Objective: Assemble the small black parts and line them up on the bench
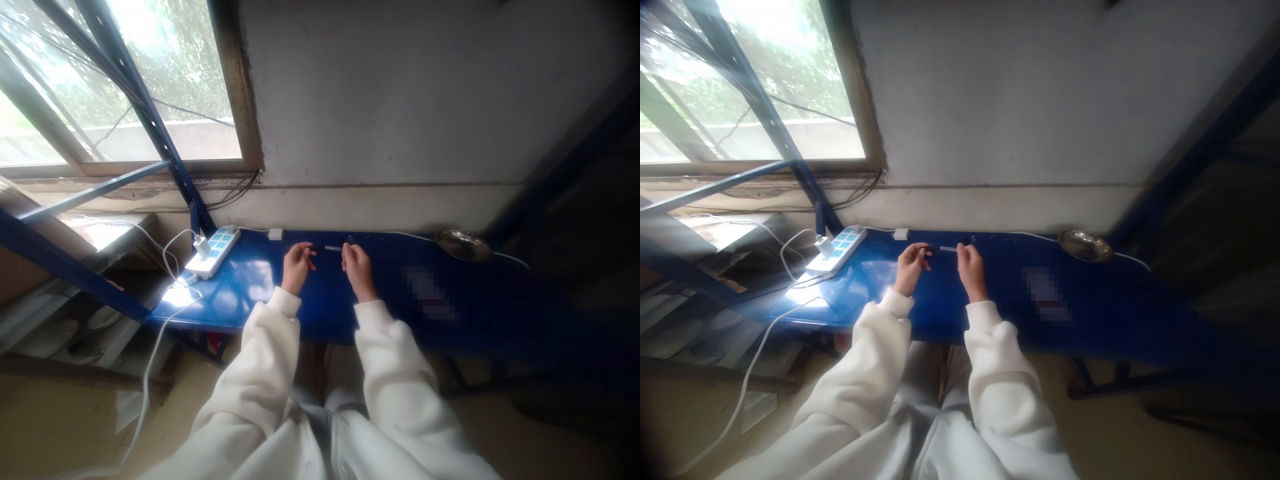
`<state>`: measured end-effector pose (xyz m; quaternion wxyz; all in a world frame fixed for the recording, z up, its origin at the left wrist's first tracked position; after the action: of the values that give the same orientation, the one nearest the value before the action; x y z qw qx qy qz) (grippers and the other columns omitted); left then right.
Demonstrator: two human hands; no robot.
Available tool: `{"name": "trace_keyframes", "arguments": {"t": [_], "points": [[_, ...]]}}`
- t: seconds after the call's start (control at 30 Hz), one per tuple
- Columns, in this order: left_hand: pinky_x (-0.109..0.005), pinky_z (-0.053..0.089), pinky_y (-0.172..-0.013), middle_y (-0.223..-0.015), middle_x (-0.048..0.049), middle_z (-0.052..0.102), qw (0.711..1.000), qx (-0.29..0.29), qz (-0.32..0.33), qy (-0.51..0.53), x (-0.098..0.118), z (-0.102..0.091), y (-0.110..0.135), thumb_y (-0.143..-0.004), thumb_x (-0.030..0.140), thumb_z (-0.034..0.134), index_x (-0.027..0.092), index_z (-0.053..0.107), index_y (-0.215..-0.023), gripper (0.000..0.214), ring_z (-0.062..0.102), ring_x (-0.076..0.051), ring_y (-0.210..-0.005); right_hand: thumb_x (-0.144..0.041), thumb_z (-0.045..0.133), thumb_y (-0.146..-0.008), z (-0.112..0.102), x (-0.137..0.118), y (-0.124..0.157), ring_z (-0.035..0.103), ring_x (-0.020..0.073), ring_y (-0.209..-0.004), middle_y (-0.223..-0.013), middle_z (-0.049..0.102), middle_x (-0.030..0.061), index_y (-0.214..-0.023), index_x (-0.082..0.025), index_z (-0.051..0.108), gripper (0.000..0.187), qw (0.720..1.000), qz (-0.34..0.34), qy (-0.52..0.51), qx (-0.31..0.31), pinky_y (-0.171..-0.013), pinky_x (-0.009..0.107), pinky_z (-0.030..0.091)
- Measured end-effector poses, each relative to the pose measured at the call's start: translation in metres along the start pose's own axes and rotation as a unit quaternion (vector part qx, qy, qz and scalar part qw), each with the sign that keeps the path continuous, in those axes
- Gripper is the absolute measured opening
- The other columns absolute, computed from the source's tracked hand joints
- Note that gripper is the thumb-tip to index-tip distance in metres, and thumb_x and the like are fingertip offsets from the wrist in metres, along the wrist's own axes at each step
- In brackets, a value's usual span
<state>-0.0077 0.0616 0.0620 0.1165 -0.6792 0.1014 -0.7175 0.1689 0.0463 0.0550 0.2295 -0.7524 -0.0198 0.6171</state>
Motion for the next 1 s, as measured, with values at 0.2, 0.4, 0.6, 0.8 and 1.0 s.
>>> {"name": "trace_keyframes", "arguments": {"t": [0.2, 0.4, 0.6, 0.8, 1.0], "points": [[-0.018, 0.04, -0.042, -0.072, -0.003, 0.062, 0.995, -0.075, -0.057, -0.013, -0.015, 0.01, -0.001, -0.078, 0.028, 0.057, 0.011, 0.059, -0.091, 0.021, 0.05, -0.004, -0.041, -0.056, 0.05, -0.076, -0.003, 0.005, -0.008, 0.047, 0.0093, -0.051, -0.057, 0.048, -0.0041, -0.074, -0.02, 0.049, 0.036, 0.999, -0.015, -0.042, -0.001, -0.053, 0.023, 0.039], [-0.017, 0.039, -0.042, -0.073, -0.004, 0.061, 0.996, -0.069, -0.053, -0.029, -0.018, 0.014, -0.002, -0.077, 0.026, 0.058, 0.011, 0.06, -0.09, 0.021, 0.05, -0.004, -0.044, -0.055, 0.054, -0.073, 0.021, 0.011, -0.007, 0.054, 0.0114, -0.057, -0.067, 0.056, -0.001, -0.077, -0.019, 0.051, 0.036, 0.995, -0.021, -0.004, -0.093, -0.058, 0.026, 0.044], [-0.016, 0.039, -0.042, -0.068, -0.0019, 0.06, 0.996, -0.069, -0.037, -0.042, -0.011, 0.012, -0.007, -0.074, 0.031, 0.061, 0.012, 0.062, -0.086, 0.023, 0.048, -0.004, -0.044, -0.049, 0.054, -0.073, 0.035, 0.019, -0.011, 0.055, 0.0114, -0.059, -0.073, 0.057, -0.0004, -0.078, -0.019, 0.05, 0.03, 0.983, -0.012, 0.033, -0.178, -0.061, 0.028, 0.046], [-0.017, 0.038, -0.043, -0.06, -0.0001, 0.056, 0.993, -0.085, -0.021, -0.074, -0.009, 0.015, -0.014, -0.075, 0.032, 0.06, 0.012, 0.062, -0.079, 0.021, 0.047, -0.005, -0.044, -0.045, 0.05, -0.077, 0.049, 0.018, -0.014, 0.053, 0.0103, -0.058, -0.076, 0.059, -0.0005, -0.082, -0.019, 0.052, 0.027, 0.968, -0.026, 0.068, -0.24, -0.061, 0.027, 0.045], [-0.018, 0.036, -0.044, -0.057, 0.0005, 0.054, 0.989, -0.103, -0.018, -0.103, -0.008, 0.014, -0.015, -0.077, 0.031, 0.057, 0.011, 0.062, -0.077, 0.02, 0.044, -0.005, -0.044, -0.045, 0.053, -0.075, 0.056, 0.009, -0.013, 0.054, 0.0112, -0.061, -0.072, 0.062, 0.001, -0.081, -0.016, 0.059, 0.03, 0.964, -0.031, 0.059, -0.258, -0.061, 0.026, 0.044]]}}
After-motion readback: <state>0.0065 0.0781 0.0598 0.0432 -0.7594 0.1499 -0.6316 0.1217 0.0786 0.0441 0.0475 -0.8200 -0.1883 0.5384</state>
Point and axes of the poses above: each hand's wrist, its own y-axis away from the middle knuckle, its own z-axis out of the palm, x = y × z, the point moved 9 cm from there along -y, towards the middle knuckle
